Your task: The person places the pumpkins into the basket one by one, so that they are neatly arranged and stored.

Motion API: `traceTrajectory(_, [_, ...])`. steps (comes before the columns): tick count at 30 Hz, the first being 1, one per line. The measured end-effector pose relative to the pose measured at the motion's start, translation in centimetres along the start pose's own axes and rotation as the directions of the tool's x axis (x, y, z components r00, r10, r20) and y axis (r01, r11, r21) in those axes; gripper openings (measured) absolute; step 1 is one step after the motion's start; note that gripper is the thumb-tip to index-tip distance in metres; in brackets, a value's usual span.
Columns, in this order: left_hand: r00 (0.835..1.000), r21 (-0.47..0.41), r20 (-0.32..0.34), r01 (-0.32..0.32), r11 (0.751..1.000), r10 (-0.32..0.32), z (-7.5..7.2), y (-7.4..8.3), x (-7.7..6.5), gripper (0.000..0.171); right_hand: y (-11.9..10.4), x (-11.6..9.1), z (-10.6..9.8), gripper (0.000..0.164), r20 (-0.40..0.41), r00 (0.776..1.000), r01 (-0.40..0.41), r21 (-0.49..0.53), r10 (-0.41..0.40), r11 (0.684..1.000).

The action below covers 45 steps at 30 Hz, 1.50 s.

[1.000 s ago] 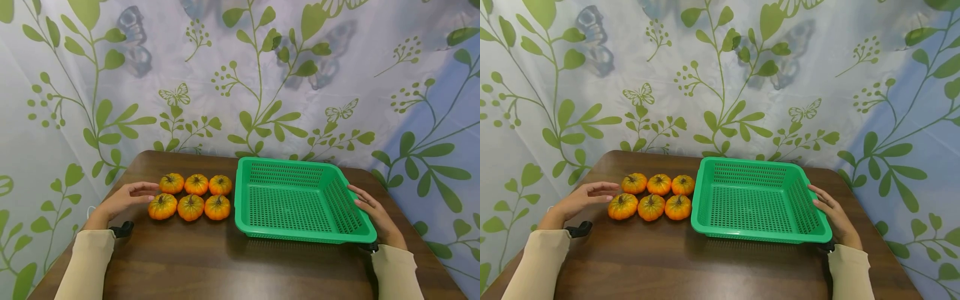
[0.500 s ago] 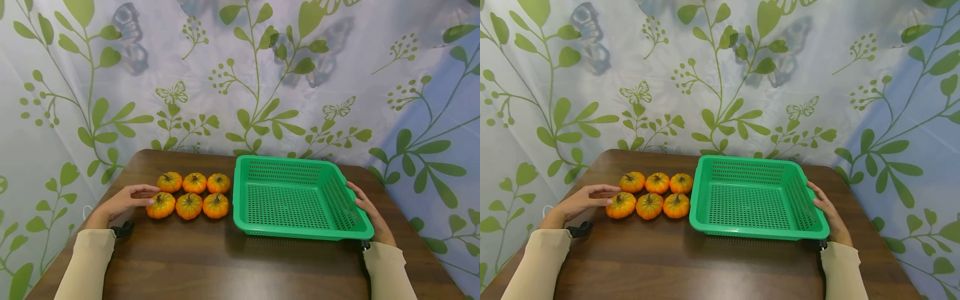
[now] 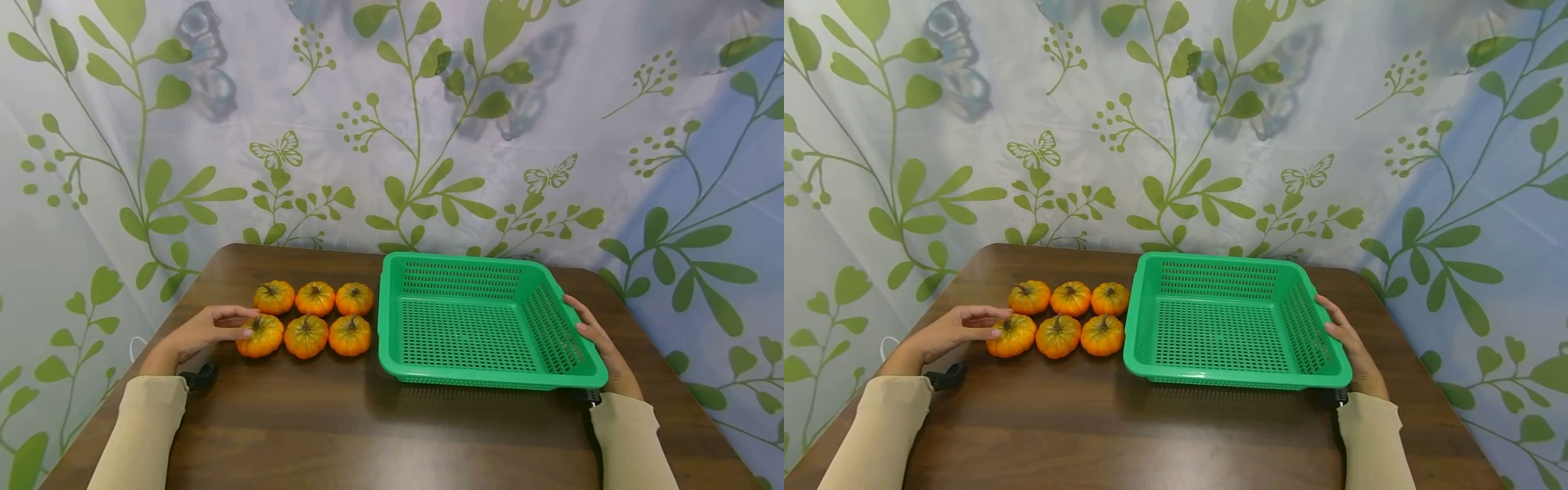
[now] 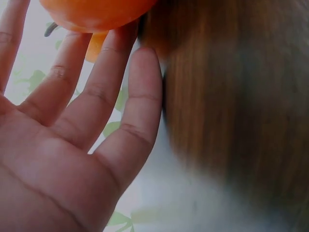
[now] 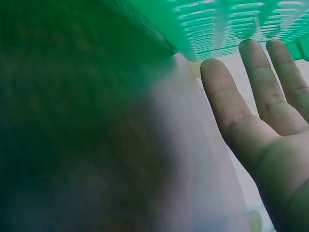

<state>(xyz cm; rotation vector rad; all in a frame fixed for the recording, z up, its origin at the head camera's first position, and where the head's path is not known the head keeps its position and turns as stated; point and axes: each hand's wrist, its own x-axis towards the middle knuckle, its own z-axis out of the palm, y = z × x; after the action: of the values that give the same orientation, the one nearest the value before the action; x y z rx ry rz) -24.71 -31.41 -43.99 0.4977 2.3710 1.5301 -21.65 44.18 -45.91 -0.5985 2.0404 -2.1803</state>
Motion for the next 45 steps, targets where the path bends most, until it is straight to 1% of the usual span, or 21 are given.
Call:
traceTrajectory(5, [1.0,0.014,-0.004,-0.005,1.0,0.005,0.2,-0.1,0.1,0.045,-0.1,0.0,0.0,0.052,-0.017,1.0,-0.022,-0.017,0.022,1.0])
traceTrajectory(13, [1.0,0.05,-0.008,-0.012,0.999,0.012,0.3,-0.4,0.4,0.04,0.0,0.0,0.1,0.05,-0.028,0.999,-0.034,-0.003,0.034,0.999])
traceTrajectory(17, [1.0,0.055,-0.005,-0.011,0.998,0.011,0.3,-0.6,0.4,0.038,0.1,0.2,0.2,0.052,-0.009,1.0,0.011,-0.004,-0.011,1.0])
traceTrajectory(20, [1.0,0.038,-0.011,-0.002,0.999,0.002,0.3,-0.7,0.4,0.037,0.2,0.3,0.3,0.053,0.01,0.999,0.043,0.014,-0.043,0.999])
traceTrajectory(24, [1.0,0.0,-0.013,0.009,1.0,-0.009,0.5,-0.9,0.4,0.035,0.3,0.2,0.4,0.053,0.006,0.999,0.041,0.034,-0.042,0.999])
traceTrajectory(26, [1.0,-0.01,-0.013,0.011,1.0,-0.011,0.6,-1.0,0.3,0.034,0.4,0.1,0.4,0.053,-0.003,0.999,0.034,0.037,-0.034,0.999])
traceTrajectory(32, [1.0,-0.002,-0.013,0.006,1.0,-0.006,0.6,-1.1,0.3,0.032,0.4,0.0,0.5,0.052,-0.036,0.999,0.018,0.018,-0.017,1.0])
traceTrajectory(39, [1.0,-0.013,-0.006,-0.01,1.0,0.01,0.6,-1.0,0.4,0.031,0.4,-0.2,0.4,0.054,-0.004,1.0,0.015,0.062,-0.015,0.998])
traceTrajectory(45, [1.0,-0.022,0.002,-0.022,0.999,0.023,0.5,-0.8,0.5,0.03,0.3,-0.4,0.2,0.053,0.007,1.0,-0.027,0.085,0.027,0.996])
